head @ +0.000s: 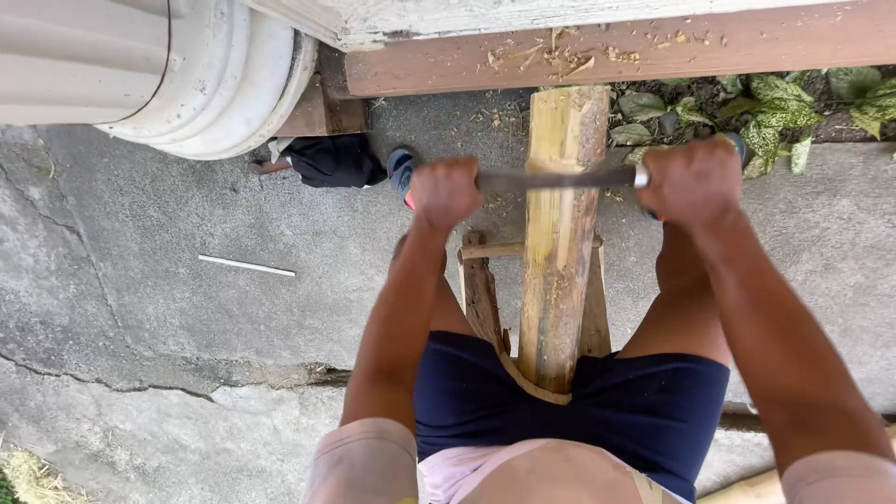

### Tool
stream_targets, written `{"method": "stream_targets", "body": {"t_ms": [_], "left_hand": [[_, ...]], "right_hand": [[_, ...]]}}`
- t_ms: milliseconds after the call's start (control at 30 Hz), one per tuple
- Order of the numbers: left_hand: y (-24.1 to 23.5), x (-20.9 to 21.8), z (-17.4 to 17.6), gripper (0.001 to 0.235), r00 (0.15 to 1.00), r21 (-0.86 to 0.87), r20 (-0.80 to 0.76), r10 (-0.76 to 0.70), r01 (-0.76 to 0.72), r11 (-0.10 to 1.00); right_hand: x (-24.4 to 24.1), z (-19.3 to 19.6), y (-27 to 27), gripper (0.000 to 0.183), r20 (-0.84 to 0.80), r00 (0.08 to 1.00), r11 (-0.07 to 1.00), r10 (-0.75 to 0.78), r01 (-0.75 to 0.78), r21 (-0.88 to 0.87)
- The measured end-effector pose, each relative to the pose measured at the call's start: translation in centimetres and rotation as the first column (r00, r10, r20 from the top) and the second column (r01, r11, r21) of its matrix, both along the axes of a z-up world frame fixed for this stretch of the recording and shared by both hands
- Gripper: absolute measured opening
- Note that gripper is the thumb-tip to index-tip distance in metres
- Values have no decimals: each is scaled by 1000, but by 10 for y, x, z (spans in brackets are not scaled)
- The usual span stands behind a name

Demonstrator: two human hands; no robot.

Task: Scraping the outer layer of a bamboo pole using a knife while sitting.

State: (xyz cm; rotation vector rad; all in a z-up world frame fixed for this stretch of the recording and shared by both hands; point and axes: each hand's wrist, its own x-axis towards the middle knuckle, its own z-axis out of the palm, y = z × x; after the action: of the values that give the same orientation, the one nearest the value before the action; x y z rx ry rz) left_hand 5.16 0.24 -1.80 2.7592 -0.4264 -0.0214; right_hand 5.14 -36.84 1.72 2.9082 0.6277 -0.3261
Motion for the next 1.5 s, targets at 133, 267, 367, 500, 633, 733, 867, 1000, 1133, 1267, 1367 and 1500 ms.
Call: {"method": "stream_targets", "body": {"t_ms": [133,267,367,500,633,733,867,1000,1133,1267,1367,1500], "left_hand": [[-10,114,23,14,995,136,-101,-2,16,991],[-17,137,25,13,988,191,-153,13,16,981],[-14,99,22,10,991,144,-129,46,-27,989],[-15,42,10,16,987,97,-128,98,-86,992],[-15,42,6,9,986,-7,-105,127,-129,992],[-15,88,3,7,988,43,-79,133,-130,991],[-14,119,-12,8,983,28,-147,108,-105,994],[-13,95,-9,13,991,23,-89,98,-96,995],[-9,36,1,11,987,33,-76,139,-137,990],[-1,-44,11,11,995,1,-32,93,-93,996],[0,-76,22,13,998,-19,-35,58,-59,998],[3,-79,1,11,998,-80,-56,19,-24,997]], "right_hand": [[83,-12,-2,42,55,998,1000,-26,26,-10],[89,-7,3,31,-56,985,976,-165,171,131],[73,-8,-1,46,28,996,996,-86,85,35],[38,-3,-13,51,-50,998,994,-35,30,-101],[55,12,-3,62,-50,998,999,-28,27,-27],[90,18,7,25,-101,987,991,-128,124,-47],[115,10,5,31,-130,976,982,-173,161,-98],[96,21,7,27,-31,994,994,-109,108,-18],[44,23,9,46,24,1000,994,-6,9,-106],[-39,21,17,30,18,998,990,-66,63,128],[-79,23,19,39,6,998,989,-60,58,134],[-87,22,17,41,63,997,985,-53,41,168]]}}
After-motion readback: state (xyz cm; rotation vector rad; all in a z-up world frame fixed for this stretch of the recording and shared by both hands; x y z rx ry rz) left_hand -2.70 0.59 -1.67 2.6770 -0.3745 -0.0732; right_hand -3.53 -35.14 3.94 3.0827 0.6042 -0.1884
